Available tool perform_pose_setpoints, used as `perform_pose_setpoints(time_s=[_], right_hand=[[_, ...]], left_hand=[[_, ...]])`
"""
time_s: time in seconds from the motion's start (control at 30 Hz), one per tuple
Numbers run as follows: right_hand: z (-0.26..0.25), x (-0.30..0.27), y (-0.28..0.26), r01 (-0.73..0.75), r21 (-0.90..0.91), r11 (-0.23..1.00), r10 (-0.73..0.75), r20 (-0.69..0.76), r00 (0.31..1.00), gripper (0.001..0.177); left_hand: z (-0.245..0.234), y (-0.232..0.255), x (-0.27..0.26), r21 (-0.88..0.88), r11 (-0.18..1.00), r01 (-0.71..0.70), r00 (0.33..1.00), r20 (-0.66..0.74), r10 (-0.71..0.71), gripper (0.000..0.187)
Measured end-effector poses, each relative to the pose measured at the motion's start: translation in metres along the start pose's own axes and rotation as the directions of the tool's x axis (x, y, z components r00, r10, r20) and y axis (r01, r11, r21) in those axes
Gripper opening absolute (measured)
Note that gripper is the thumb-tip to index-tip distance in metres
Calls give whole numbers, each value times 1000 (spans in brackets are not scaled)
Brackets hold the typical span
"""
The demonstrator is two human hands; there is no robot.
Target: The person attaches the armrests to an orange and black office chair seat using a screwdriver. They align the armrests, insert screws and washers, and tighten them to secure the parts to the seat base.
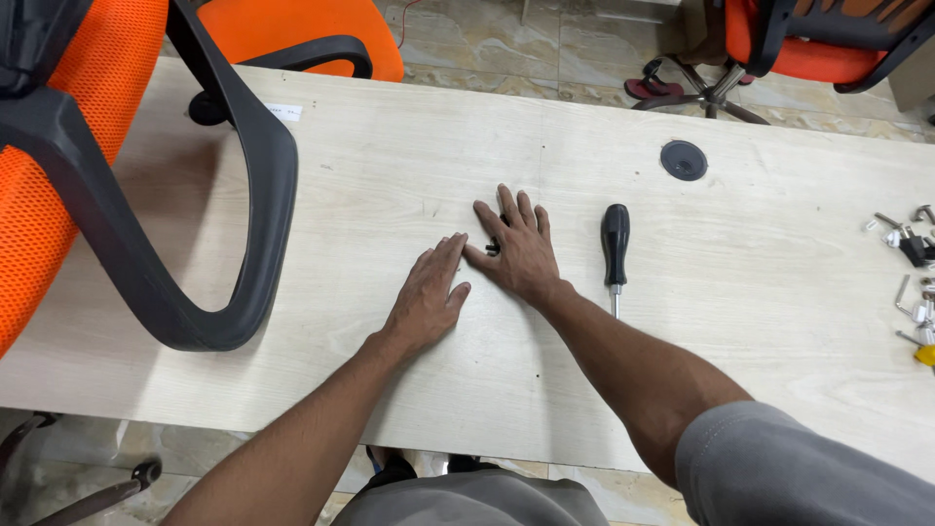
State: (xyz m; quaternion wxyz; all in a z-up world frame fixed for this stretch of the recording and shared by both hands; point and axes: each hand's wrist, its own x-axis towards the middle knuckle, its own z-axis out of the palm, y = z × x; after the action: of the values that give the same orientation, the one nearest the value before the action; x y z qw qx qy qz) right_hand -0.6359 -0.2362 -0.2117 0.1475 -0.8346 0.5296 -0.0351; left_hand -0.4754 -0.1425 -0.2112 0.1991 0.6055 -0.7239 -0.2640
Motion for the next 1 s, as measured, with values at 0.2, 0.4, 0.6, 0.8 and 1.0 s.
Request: perform_pose_setpoints(time_s=[0.2,0.4,0.6,0.8,1.0], right_hand=[[5,1,14,23,177,984,11,-193,981,53],[-1,-6,18,-63,272,960,138,-265,954,42],[-5,4,6,-68,31,997,75,-379,922,41],[-4,70,-80,235,209,949,-120,-448,886,38],[22,110,-199,135,674,726,-155,-31,987,50]], left_hand=[[-7,1,-3,46,999,8,999,46,-11,62],[-23,3,-8,-91,990,104,993,68,-98,45],[-64,-18,-47,45,980,196,768,-629,-125,41],[-124,-48,-83,172,855,490,409,-911,-51,77],[-162,-59,-109,-53,815,577,280,-924,-258,77]])
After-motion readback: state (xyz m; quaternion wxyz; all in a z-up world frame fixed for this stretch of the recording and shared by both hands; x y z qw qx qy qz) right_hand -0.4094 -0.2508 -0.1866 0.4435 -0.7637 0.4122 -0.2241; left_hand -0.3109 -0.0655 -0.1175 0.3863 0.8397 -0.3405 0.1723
